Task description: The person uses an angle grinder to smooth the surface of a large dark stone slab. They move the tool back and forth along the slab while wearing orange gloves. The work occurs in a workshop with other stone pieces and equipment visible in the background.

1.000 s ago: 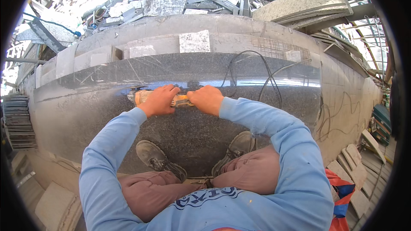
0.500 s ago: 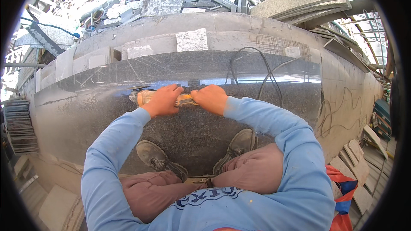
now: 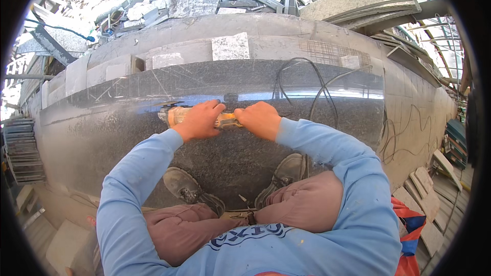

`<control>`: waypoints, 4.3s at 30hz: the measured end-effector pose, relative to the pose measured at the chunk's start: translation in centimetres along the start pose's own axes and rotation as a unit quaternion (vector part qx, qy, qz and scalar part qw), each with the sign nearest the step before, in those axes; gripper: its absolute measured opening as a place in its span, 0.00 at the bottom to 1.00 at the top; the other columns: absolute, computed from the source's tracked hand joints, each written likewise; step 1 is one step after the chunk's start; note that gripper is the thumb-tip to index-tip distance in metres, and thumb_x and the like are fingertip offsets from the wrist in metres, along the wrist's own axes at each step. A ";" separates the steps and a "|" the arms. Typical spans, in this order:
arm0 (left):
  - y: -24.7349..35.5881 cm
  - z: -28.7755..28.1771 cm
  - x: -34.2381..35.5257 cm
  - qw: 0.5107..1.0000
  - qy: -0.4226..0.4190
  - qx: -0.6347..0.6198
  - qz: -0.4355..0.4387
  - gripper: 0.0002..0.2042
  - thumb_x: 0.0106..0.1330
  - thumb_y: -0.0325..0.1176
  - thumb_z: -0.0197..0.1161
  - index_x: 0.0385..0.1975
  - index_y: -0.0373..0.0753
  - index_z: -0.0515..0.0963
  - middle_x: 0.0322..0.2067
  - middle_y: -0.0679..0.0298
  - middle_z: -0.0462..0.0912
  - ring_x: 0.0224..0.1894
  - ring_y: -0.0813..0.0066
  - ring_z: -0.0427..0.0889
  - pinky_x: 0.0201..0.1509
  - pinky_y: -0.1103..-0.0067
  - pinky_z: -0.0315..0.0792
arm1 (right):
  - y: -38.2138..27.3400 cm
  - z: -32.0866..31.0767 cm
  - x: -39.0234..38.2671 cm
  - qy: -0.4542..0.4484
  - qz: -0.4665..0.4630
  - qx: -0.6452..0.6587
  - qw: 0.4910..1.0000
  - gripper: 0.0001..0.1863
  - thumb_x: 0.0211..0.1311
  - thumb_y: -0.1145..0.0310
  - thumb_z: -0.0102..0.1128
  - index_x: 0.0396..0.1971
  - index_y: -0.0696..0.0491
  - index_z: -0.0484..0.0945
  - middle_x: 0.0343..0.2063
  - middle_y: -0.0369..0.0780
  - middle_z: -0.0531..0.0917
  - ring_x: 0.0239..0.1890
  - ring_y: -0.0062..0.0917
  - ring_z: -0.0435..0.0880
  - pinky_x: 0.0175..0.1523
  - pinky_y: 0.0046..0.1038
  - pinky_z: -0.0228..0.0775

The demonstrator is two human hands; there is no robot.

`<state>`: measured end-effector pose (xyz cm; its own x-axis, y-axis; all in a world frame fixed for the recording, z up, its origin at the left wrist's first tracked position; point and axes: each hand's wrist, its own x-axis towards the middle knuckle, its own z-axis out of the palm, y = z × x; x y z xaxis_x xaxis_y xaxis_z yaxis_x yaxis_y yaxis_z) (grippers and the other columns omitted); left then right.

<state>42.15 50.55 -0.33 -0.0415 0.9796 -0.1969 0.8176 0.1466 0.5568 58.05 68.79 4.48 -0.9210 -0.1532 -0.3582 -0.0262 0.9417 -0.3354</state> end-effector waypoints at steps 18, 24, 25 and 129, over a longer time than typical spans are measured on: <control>-0.3 0.3 0.3 1.000 0.002 -0.005 -0.001 0.32 0.46 0.35 0.77 0.54 0.39 0.73 0.45 0.54 0.77 0.50 0.53 0.79 0.52 0.62 0.75 | 0.4 0.4 0.2 -0.010 -0.001 -0.015 1.000 0.07 0.62 0.69 0.61 0.37 0.54 0.76 0.26 0.41 0.86 0.30 0.38 0.89 0.33 0.39 0.78; -1.4 -0.4 -0.5 1.000 -0.017 0.008 -0.016 0.32 0.46 0.35 0.77 0.54 0.39 0.73 0.46 0.54 0.77 0.51 0.53 0.79 0.52 0.62 0.75 | 0.0 0.7 1.7 -0.002 -0.013 -0.008 1.000 0.07 0.62 0.70 0.61 0.37 0.54 0.76 0.26 0.41 0.86 0.30 0.38 0.88 0.34 0.40 0.78; -0.8 -0.5 -0.3 1.000 -0.008 0.003 -0.006 0.32 0.46 0.35 0.77 0.54 0.39 0.73 0.46 0.55 0.77 0.51 0.53 0.79 0.52 0.62 0.75 | -0.1 0.0 1.0 -0.008 -0.014 -0.011 1.000 0.07 0.62 0.70 0.61 0.37 0.54 0.76 0.26 0.41 0.86 0.30 0.38 0.88 0.34 0.40 0.78; 0.2 0.8 1.6 0.999 -0.037 0.010 -0.002 0.32 0.49 0.36 0.76 0.55 0.38 0.72 0.46 0.55 0.76 0.52 0.54 0.78 0.54 0.63 0.75 | 1.6 1.0 -0.6 -0.007 -0.008 -0.027 1.000 0.06 0.62 0.70 0.60 0.36 0.54 0.75 0.24 0.41 0.85 0.29 0.37 0.88 0.31 0.39 0.78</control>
<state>42.70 52.05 -1.16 -0.0018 0.9659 -0.2588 0.8285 0.1464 0.5405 58.99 70.11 3.28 -0.9145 -0.1716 -0.3664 -0.0616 0.9541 -0.2931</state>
